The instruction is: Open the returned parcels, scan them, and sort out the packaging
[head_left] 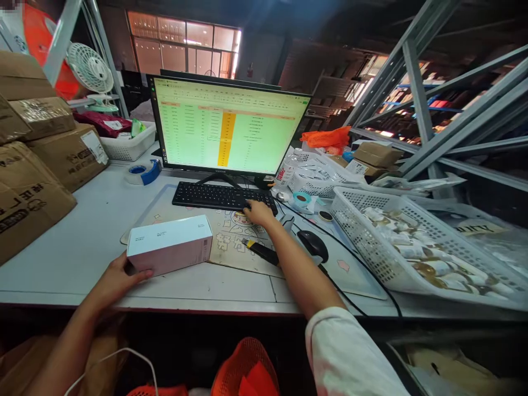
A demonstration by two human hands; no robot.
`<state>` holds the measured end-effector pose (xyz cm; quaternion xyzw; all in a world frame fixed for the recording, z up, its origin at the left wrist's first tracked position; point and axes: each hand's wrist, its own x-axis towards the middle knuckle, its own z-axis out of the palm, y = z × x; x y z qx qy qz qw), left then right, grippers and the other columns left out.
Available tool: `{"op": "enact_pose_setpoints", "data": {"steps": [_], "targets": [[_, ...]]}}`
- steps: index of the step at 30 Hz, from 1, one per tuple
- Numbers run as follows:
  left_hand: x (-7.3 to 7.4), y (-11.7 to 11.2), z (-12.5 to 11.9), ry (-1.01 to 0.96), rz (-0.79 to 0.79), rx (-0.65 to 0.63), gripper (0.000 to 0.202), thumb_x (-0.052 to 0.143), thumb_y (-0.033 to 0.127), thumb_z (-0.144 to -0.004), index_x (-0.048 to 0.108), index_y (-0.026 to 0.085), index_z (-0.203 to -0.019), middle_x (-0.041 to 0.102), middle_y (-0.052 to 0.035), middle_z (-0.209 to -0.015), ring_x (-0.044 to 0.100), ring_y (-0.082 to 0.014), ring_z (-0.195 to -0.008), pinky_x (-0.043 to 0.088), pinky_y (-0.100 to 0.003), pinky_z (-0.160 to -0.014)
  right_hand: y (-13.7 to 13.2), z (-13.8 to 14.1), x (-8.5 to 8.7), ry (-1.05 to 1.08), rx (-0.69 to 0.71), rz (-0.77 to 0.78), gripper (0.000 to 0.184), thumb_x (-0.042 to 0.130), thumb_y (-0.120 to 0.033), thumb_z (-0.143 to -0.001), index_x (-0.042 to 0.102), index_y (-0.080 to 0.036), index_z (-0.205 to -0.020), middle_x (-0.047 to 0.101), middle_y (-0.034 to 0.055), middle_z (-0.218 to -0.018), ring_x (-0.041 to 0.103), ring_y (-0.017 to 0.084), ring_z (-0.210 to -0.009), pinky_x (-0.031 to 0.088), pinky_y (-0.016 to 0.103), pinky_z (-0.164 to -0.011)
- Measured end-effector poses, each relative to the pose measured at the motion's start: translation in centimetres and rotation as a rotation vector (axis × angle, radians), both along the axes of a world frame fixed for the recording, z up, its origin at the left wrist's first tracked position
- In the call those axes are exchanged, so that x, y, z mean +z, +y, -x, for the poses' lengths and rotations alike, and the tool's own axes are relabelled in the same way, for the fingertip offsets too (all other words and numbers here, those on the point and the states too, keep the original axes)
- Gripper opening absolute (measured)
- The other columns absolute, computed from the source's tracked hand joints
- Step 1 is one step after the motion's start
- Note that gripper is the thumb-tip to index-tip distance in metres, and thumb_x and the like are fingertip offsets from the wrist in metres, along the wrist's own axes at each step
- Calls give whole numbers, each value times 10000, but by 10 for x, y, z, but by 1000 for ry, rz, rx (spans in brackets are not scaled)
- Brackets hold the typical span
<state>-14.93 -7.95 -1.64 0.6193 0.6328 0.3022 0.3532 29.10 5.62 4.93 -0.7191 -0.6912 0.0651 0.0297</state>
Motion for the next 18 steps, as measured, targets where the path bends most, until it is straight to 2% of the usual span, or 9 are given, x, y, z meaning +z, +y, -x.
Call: {"op": "enact_pose_setpoints", "data": {"steps": [4,7,9,12,13,16,18], "targets": [[-1,0,0,-9,-37,-11,845,807,662,-651,634,178,-1321,711,-151,-1255,670,-377,-1161,528,-513,-1063,1,3,-3,-23,12,32,457,532,-377,-991,637,-106,-1344,672,202,-1293,624,326,-1196,477,388,-985],[-1,-1,-1,-7,-60,-12,842,809,662,-660,636,178,-1327,719,-152,-1237,683,-372,-1137,547,-496,-1040,-5,2,6,-28,24,12,478,536,-396,-990,628,-123,-1372,665,187,-1321,615,320,-1213,475,378,-985],[-1,-2,-1,-14,-67,-9,833,808,658,-669,641,172,-1325,719,-158,-1236,686,-372,-1129,550,-492,-1035,-16,-9,16,4,36,-63,507,523,-413,-997,596,-144,-1420,701,160,-1253,637,301,-1165,484,365,-963],[-2,-3,-2,-36,-77,-7,817,811,642,-680,647,169,-1326,718,-159,-1242,685,-371,-1132,549,-491,-1038,-47,-51,28,98,-1,-284,512,490,-410,-996,595,-148,-1423,750,111,-1036,685,264,-984,506,359,-917],[-3,-3,-2,-44,-81,-11,812,813,637,-682,649,171,-1327,714,-156,-1253,680,-371,-1145,546,-489,-1043,-59,-71,27,114,-29,-357,507,487,-410,-984,618,-140,-1392,747,112,-1032,686,265,-967,510,372,-927],[-4,-2,-2,-68,-88,-31,796,810,628,-696,651,179,-1335,694,-146,-1302,656,-369,-1199,530,-480,-1067,-100,-138,12,98,-146,-491,553,520,-431,-901,663,-97,-1318,685,180,-1263,634,325,-1173,459,450,-1067],[-5,-2,-1,-74,-80,-35,795,804,622,-710,639,188,-1356,679,-138,-1334,638,-366,-1231,516,-479,-1085,-122,-176,-7,144,-217,-454,666,563,-490,-830,640,-82,-1350,628,206,-1372,576,364,-1288,429,482,-1115]]}}
